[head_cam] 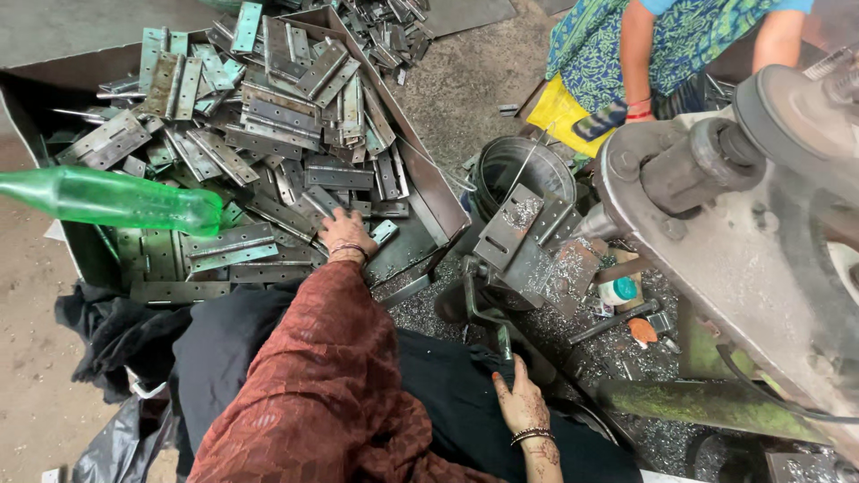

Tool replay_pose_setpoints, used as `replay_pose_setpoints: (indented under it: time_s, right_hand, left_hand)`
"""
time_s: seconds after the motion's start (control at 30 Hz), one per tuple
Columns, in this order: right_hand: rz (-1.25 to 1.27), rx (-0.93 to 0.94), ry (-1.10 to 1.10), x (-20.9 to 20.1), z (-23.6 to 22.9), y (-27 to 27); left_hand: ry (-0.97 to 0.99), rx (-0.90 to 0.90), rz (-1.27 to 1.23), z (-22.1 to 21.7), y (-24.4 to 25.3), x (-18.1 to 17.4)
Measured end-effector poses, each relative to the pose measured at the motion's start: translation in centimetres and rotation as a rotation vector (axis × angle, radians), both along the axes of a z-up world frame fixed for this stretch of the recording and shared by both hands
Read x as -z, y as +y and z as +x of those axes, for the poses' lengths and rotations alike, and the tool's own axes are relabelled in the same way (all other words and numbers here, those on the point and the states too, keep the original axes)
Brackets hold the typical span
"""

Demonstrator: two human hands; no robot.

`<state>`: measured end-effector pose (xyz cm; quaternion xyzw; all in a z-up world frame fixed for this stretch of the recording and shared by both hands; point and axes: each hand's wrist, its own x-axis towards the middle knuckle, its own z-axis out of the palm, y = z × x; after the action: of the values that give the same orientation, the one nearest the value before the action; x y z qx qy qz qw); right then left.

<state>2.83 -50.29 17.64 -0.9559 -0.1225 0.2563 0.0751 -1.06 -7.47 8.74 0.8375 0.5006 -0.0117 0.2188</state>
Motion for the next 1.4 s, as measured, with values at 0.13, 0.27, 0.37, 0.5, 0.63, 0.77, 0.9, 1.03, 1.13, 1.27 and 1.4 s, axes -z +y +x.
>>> replay_pose_setpoints:
  time_s: [0.13,0.27,0.37,0.5,0.63,0.77,0.9,1.03,1.13,1.27,1.4]
  right_hand:
    - [0.022,0.000,0.002,-0.1,-0.2,-0.2]
    - [0.024,-0.001,0.004,-0.4,-0.3,0.1]
    - [0.017,-0.001,0.003,-0.6,-0.4,-0.1]
    - [0.038,-0.004,0.000,-0.5,-0.6,0.0]
    - [0.034,-0.008,-0.001,-0.4,-0.3,0.0]
    - [0.026,-0.004,0.010,-0.5,-0.6,0.0]
    - [-0.002,0.001,0.005,-0.8,-0.7,0.4]
    - [0.032,0.013,0.025,-1.1,-0.9,0.3]
    - [0.033,0.008,0.040,-1.3,-1.0,0.4]
    - [0.044,0.002,0.064,-1.6,-0.9,0.4]
    - [0.099,-0.003,0.075,-2.0,-1.2,0.2]
  left_hand:
    - [0.112,0.259,-0.014,1.3,-2.5,1.2]
    - [0.122,0.438,0.087,1.6,-3.6,2.5]
    - [0.018,0.376,0.113,1.7,-3.9,2.7]
    - [-0.174,0.008,0.274,1.5,-2.9,2.8]
    - [-0.336,-0.249,0.180,1.3,-0.4,4.9]
    - [-0.530,-0.430,0.022,1.3,1.7,8.6]
    - [-0.579,-0.454,0.060,2.4,2.9,9.0]
    - [-0.679,-0.058,0.233,4.0,0.8,5.1]
    - [-0.697,0.199,0.172,4.6,-2.0,-0.5]
    - [-0.819,0.387,-0.001,5.9,-6.1,-6.9]
    - [-0.719,0.496,-0.230,9.9,-11.7,-7.5]
